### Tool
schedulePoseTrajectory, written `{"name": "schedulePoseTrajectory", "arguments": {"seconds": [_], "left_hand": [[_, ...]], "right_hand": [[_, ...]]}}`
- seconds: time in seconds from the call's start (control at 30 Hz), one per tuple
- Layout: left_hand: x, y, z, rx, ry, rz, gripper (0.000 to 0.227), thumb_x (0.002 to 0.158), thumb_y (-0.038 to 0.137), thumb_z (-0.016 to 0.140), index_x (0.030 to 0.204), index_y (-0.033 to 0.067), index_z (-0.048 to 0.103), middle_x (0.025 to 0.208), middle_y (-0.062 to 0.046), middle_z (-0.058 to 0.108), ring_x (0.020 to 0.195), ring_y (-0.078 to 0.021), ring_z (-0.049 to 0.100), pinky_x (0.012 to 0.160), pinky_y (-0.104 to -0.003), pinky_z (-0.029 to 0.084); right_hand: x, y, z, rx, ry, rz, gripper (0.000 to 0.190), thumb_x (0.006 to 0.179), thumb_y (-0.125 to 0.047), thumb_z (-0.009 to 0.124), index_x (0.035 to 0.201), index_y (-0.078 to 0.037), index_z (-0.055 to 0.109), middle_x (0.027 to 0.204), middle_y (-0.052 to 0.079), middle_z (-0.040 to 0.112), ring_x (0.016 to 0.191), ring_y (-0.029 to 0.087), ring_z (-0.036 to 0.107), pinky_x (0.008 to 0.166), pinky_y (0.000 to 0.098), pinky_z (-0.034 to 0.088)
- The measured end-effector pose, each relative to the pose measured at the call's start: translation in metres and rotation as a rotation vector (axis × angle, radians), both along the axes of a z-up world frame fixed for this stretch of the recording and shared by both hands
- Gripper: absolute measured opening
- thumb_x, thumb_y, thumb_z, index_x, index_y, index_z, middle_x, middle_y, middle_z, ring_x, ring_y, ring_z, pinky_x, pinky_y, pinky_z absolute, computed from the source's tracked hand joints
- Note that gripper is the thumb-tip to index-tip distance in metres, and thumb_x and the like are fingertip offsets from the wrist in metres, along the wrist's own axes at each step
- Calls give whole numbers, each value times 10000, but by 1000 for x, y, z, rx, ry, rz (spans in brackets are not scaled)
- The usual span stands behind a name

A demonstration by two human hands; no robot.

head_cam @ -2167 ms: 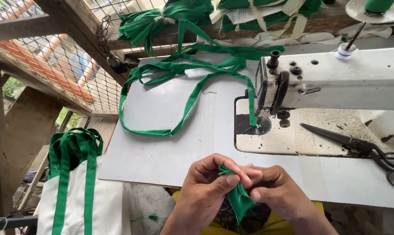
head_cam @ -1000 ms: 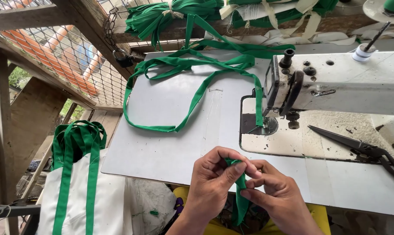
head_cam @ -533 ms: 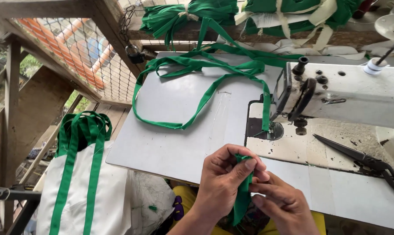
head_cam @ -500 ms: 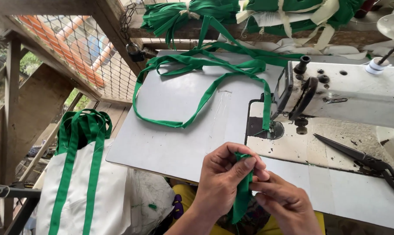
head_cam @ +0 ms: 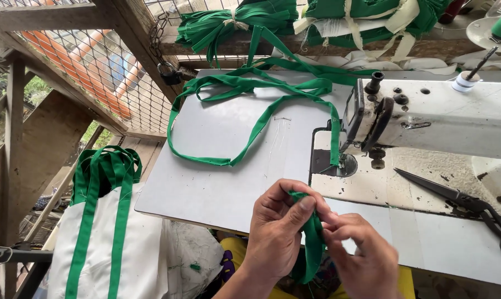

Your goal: Sewing green fabric straps by folding the edges and guiding them through an industrial sewing machine.

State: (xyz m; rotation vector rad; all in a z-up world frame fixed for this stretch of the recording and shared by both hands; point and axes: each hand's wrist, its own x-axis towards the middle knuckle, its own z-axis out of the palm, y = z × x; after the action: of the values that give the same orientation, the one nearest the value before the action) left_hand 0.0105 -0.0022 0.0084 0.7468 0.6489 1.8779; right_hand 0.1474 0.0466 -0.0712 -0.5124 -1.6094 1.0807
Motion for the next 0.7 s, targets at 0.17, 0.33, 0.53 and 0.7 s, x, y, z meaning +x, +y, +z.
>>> {"name": "schedulePoseTrajectory", "arguments": {"seconds": [0.17,0.33,0.53,0.7], "left_hand": [[3,1,-5,-25,-22,125,34,991,23,655,1002,6,627,864,-166,708,729,-230,668,747,-351,581],[5,-1,-3,-9,-20,168,39,990,37,670,1004,17,640,889,-159,715,712,-259,692,734,-361,602],[6,-3,-3,34,73,175,41,1007,48,659,1029,23,634,931,-159,719,763,-240,703,770,-343,618],[-9,-6,5,30,285,90,58,1004,11,656,1061,10,648,984,-166,734,906,-242,727,865,-328,635]], "right_hand": [[-12,-8,9,512,-69,-138,37,907,-3,640,918,28,625,1121,223,705,849,310,728,749,366,617],[-16,-19,15,269,-137,-156,157,884,87,675,1016,16,722,1143,187,747,1046,260,776,984,354,641],[-14,-19,9,140,-132,-126,326,735,-19,851,1041,2,741,1123,151,743,949,198,750,819,264,698],[-10,-14,-1,45,-159,-118,193,783,39,802,942,-39,726,1013,76,730,907,140,708,796,231,598]]}}
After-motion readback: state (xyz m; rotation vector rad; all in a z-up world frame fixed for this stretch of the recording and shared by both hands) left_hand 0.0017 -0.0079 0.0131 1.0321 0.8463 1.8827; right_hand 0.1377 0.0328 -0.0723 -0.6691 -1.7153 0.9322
